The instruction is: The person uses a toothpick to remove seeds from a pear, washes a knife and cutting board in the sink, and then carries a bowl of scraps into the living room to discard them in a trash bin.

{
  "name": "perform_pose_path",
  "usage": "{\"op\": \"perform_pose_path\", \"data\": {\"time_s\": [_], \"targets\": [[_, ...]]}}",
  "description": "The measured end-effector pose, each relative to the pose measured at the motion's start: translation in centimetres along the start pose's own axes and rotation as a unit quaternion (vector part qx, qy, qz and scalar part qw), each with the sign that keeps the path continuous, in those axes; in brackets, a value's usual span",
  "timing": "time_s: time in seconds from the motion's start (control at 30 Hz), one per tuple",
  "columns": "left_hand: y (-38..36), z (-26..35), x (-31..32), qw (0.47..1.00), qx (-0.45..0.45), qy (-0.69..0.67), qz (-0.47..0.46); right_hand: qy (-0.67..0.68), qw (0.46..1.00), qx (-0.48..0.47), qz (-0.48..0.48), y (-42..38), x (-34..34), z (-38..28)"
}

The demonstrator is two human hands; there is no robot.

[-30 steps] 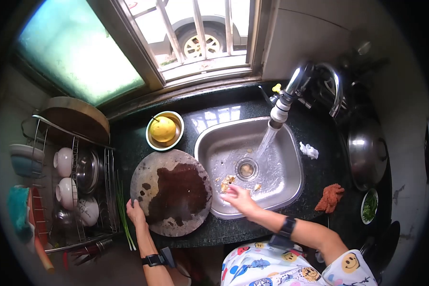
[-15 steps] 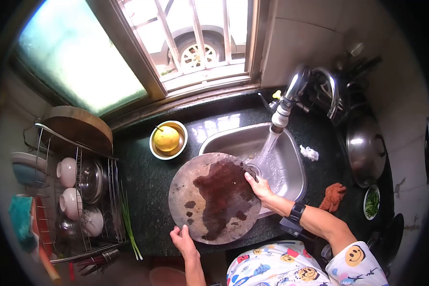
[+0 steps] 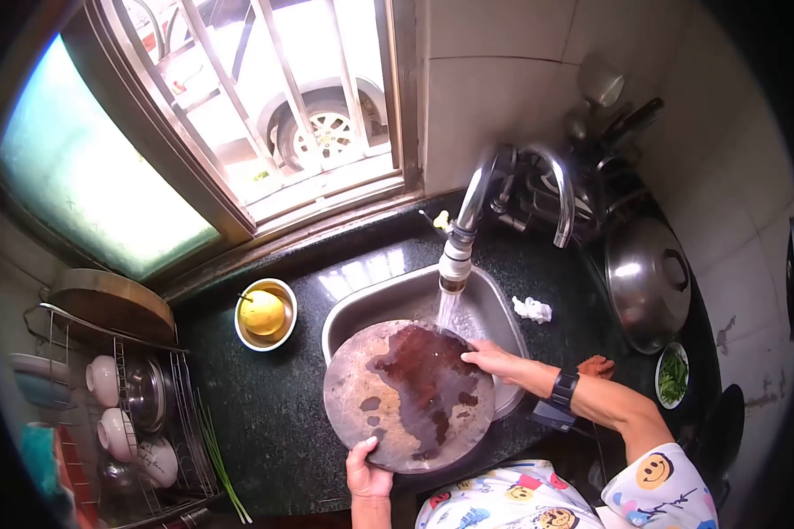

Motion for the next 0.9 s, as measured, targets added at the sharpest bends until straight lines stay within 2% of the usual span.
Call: {"op": "perform_pose_path", "data": {"time_s": [0.03,0.07,0.1,0.13,0.2,0.27,0.3,0.37,0.4,0.47,0.53,0.6,0.67,0.7,0.77,0.8,0.87,0.9], "targets": [[0.2,-0.4,0.4,1.0,0.0,-0.006,-0.005,-0.137,0.989,-0.013,0.052,-0.9,-0.5,-1.6],[0.5,-0.7,0.8,1.0,-0.002,-0.011,-0.011,-0.24,0.96,-0.102,0.102,-1.1,-2.1,-1.3],[1.6,-1.4,0.6,1.0,0.008,0.006,0.0,-0.339,0.909,-0.189,0.15,-1.2,-3.5,-1.0],[2.6,-2.1,0.3,1.0,0.017,0.022,0.011,-0.427,0.844,-0.239,0.22,-3.4,-4.1,-3.6],[3.6,-2.5,1.1,1.0,0.012,-0.005,0.017,-0.551,0.717,-0.242,0.352,-5.8,-5.6,-5.6],[4.7,-3.1,1.0,0.999,0.021,0.001,0.027,-0.585,0.676,-0.218,0.391,-6.0,-8.1,-3.8],[5.1,-3.4,0.8,1.0,0.019,-0.003,0.019,-0.586,0.678,-0.215,0.389,-5.8,-9.0,-3.2],[5.5,-3.9,0.5,1.0,0.01,-0.007,0.023,-0.551,0.754,-0.236,0.268,-5.0,-10.4,-2.3],[5.7,-4.0,0.4,1.0,0.003,-0.01,0.022,-0.55,0.757,-0.234,0.266,-4.8,-9.6,-2.4],[6.0,-4.6,-0.4,1.0,0.002,-0.006,0.02,-0.469,0.835,-0.179,0.224,-4.2,-5.5,-3.2],[6.8,-5.1,-0.8,1.0,0.013,-0.014,0.023,-0.396,0.875,-0.22,0.168,-3.9,-0.4,-3.8],[7.4,-5.7,-1.6,1.0,0.015,0.004,0.009,-0.402,0.823,-0.392,0.09,-2.5,4.1,-2.4],[7.9,-5.8,-1.8,0.999,0.017,-0.034,0.019,-0.423,0.816,-0.392,0.004,-3.2,8.2,-1.6],[8.1,-5.7,-1.8,0.999,0.025,-0.017,0.02,-0.424,0.817,-0.391,0.002,-2.7,8.3,-1.1],[8.2,-5.4,-1.4,0.999,0.021,-0.032,0.037,-0.53,0.728,-0.435,0.0,-1.5,8.4,0.5],[8.3,-5.2,-1.2,0.997,0.019,-0.046,0.05,-0.562,0.727,-0.394,-0.008,-1.0,7.3,-0.1],[8.4,-5.3,-0.9,0.997,0.018,-0.06,0.05,-0.491,0.829,-0.265,-0.016,0.9,4.9,-2.3],[8.8,-5.6,-1.5,0.996,0.02,-0.051,0.065,-0.513,0.819,-0.256,0.031,2.5,3.4,-1.7]]}}
Point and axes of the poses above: each hand's wrist, its own y-axis towards the middle knuckle, its own x-axis out of the palm, z = x × y, the point moved 1 cm from there along y, towards the middle knuckle, and after that the axes turned 7 degrees about -z, right-handed, at the moved point
